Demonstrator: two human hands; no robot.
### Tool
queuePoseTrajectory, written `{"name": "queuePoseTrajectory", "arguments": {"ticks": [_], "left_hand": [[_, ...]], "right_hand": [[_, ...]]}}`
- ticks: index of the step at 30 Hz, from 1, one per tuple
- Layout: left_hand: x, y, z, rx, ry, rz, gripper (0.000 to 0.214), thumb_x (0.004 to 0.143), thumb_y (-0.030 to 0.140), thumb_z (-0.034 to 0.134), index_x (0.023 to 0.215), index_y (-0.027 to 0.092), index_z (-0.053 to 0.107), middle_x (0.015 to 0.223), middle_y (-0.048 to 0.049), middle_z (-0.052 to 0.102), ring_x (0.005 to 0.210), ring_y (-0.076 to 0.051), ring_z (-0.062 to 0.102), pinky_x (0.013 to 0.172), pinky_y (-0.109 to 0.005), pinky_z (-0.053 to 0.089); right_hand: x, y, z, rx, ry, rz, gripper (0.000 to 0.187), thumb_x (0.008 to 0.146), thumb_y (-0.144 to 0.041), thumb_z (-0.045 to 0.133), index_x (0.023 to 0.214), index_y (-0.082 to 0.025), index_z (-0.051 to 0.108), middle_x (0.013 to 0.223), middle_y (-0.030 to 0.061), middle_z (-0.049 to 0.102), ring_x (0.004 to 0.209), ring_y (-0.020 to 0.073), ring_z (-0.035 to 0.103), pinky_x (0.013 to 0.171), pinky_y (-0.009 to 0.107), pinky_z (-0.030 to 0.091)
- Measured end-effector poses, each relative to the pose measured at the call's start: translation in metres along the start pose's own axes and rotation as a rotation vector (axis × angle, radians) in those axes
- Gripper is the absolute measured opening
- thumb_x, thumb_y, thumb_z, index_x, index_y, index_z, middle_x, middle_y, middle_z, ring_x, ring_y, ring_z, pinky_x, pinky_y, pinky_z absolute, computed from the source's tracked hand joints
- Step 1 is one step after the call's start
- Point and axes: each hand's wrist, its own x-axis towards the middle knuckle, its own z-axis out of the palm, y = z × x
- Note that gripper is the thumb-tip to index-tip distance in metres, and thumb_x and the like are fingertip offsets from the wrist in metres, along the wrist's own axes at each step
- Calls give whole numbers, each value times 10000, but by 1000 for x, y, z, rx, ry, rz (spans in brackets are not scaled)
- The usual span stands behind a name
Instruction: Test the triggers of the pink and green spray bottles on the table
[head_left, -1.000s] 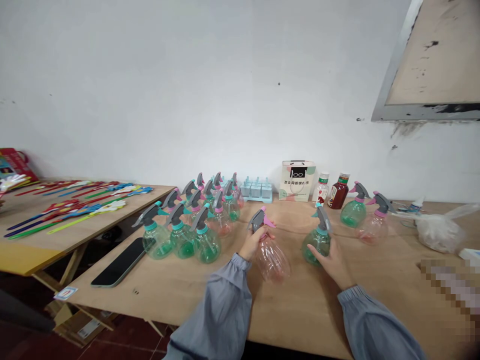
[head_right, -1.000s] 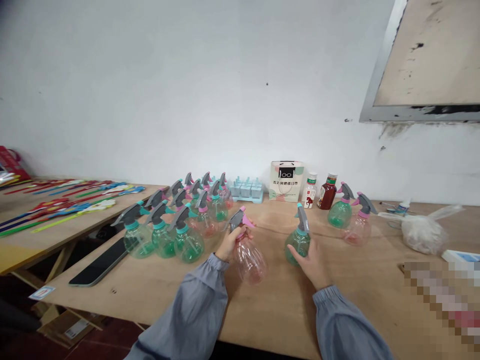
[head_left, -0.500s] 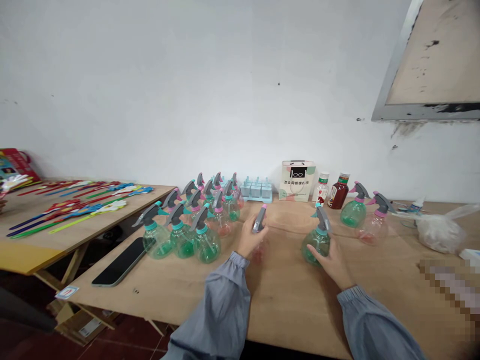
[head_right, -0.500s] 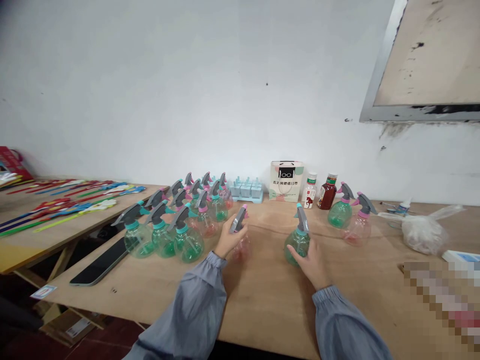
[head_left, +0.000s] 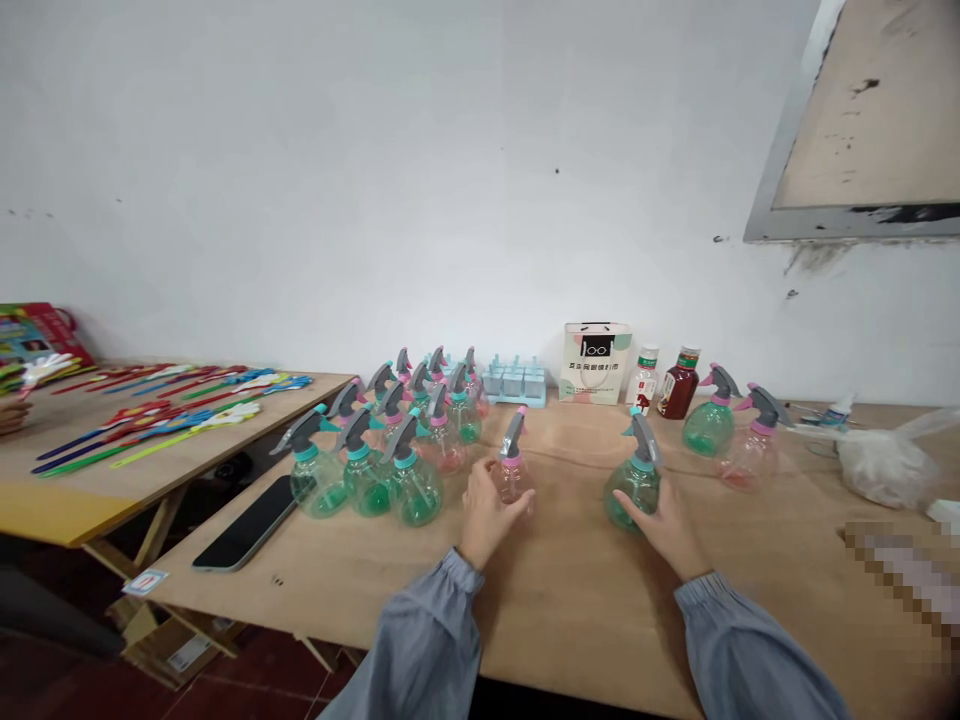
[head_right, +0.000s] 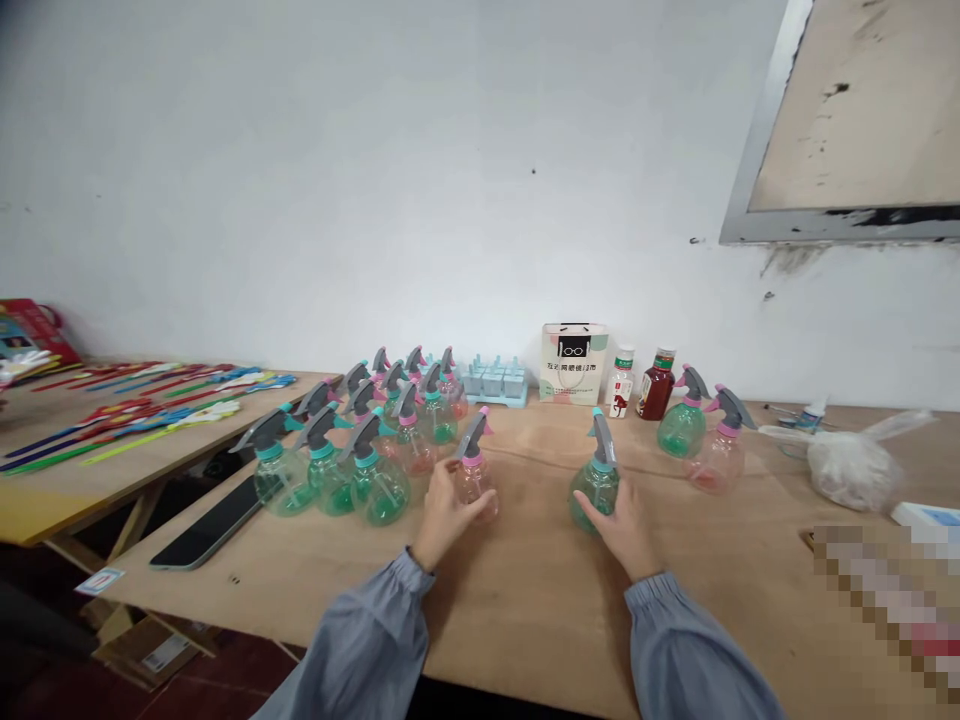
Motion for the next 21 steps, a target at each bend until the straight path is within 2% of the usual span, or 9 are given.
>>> {"name": "queuePoseTrajectory", "arguments": {"ticks": [3, 9, 12, 18, 21], "left_hand": [[16, -6, 12, 42, -81, -13, 613, 724, 416, 771, 1185, 193, 434, 1184, -123, 607, 1155, -301, 598, 950, -438, 467], [95, -6, 49, 288, -71, -93, 614, 750, 509, 745, 1172, 143, 488, 1174, -207, 625, 1185, -369, 558, 959, -456, 430], [125, -6, 67, 317, -31, -133, 587, 772, 502, 727, 1175, 135, 509, 1153, -222, 633, 1178, -372, 551, 958, -455, 424], [162, -11, 88, 234, 29, -143, 578, 770, 449, 747, 1164, 94, 517, 1199, -228, 562, 1178, -347, 535, 952, -414, 437], [176, -14, 93, 195, 60, -156, 613, 774, 422, 750, 1211, 71, 503, 1195, -231, 536, 1160, -348, 538, 927, -401, 451]], "right_hand": [[0, -1, 0, 22, 3, 0, 724, 746, -704, 588, 1225, -169, 493, 1107, 158, 631, 1081, 335, 609, 911, 485, 491], [0, -1, 1, 37, -24, 0, 679, 758, -675, 599, 1209, -177, 506, 1063, 139, 644, 1031, 322, 627, 878, 477, 508], [-2, 0, 3, 31, -12, -9, 697, 757, -677, 595, 1223, -170, 495, 1063, 147, 641, 1034, 326, 624, 867, 476, 509], [-6, -3, 3, 5, -32, 28, 577, 756, -657, 604, 1082, -184, 542, 996, 133, 654, 968, 321, 643, 831, 473, 524], [-9, -7, 3, 21, -52, -6, 520, 775, -611, 617, 1073, -190, 551, 975, 109, 659, 970, 311, 648, 837, 466, 530]]}}
